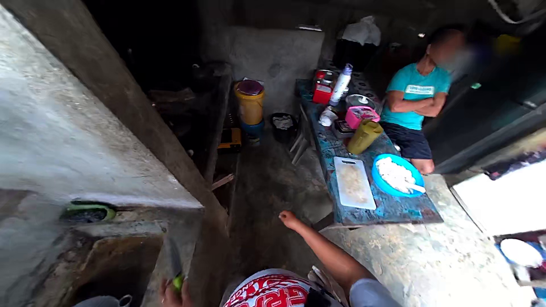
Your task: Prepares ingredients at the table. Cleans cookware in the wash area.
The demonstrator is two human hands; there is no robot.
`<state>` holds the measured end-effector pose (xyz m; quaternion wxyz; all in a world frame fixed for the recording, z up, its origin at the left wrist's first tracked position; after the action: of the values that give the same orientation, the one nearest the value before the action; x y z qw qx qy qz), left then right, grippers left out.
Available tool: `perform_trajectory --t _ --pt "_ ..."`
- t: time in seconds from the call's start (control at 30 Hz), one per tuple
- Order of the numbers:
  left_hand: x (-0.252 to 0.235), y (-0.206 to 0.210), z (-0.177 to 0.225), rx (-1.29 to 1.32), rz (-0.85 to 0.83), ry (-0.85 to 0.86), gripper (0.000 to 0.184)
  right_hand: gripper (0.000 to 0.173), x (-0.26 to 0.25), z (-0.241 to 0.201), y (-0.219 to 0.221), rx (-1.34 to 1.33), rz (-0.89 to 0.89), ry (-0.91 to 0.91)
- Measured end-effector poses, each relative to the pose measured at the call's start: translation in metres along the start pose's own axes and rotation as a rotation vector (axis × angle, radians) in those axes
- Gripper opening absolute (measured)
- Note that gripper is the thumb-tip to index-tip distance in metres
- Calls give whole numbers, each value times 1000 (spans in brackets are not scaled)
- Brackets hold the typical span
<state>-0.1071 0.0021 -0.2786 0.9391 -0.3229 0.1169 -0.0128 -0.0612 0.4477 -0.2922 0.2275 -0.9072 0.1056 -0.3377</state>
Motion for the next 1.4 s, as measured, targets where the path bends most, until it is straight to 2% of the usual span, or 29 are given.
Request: perform_trajectory --t 0.07,0.17,0.33,0.43,0.6,0.73,0.87,0.97,1.07,1.23,1.33,1.4 --pt "-32 26 23 72 -92 12 38 41 -9 -1 -20 -62 22 -6" --pt "-76 65 58 54 -200 76 31 40 -24 4 -28 -228 46 46" --pt "-149 143 98 -148 -657 -61 39 39 -50 -2 -40 -396 -83 85" --pt "-196 207 123 -134 -921 17 42 39 -71 1 -73 -356 -122 75" --pt "-279 302 198 -139 -1224 85 52 41 -94 15 -148 -229 92 151" --pt "-323 397 259 -188 -1374 316 65 40 -101 37 -189 -336 271 230" --pt "-318 484 342 -267 -1517 630 58 42 -98 58 -188 -492 340 333" --pt "-286 547 407 -258 -1530 913 55 40 -102 73 -185 -729 342 397" --pt "-242 610 461 -256 -1558 1140 57 40 -106 79 -207 -749 345 403" --pt "-188 699 512 -179 -1631 1485 61 41 -129 86 -268 -653 358 390" --pt "-177 727 535 -176 -1669 1590 56 42 -148 98 -293 -662 336 357" --pt "-173 744 542 -176 -1684 1588 51 42 -159 108 -305 -642 308 334"
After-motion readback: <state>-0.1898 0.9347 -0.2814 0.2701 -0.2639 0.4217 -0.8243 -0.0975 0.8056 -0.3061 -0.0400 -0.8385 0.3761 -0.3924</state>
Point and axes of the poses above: each hand's wrist, its own x-axis away from the middle knuckle, its own y-axis out of the palm, z = x × y, the point moved 1 cm from there along -x, towards the middle knuckle, and after that the axes turned 1 degree about -y, right-handed, at the moved point
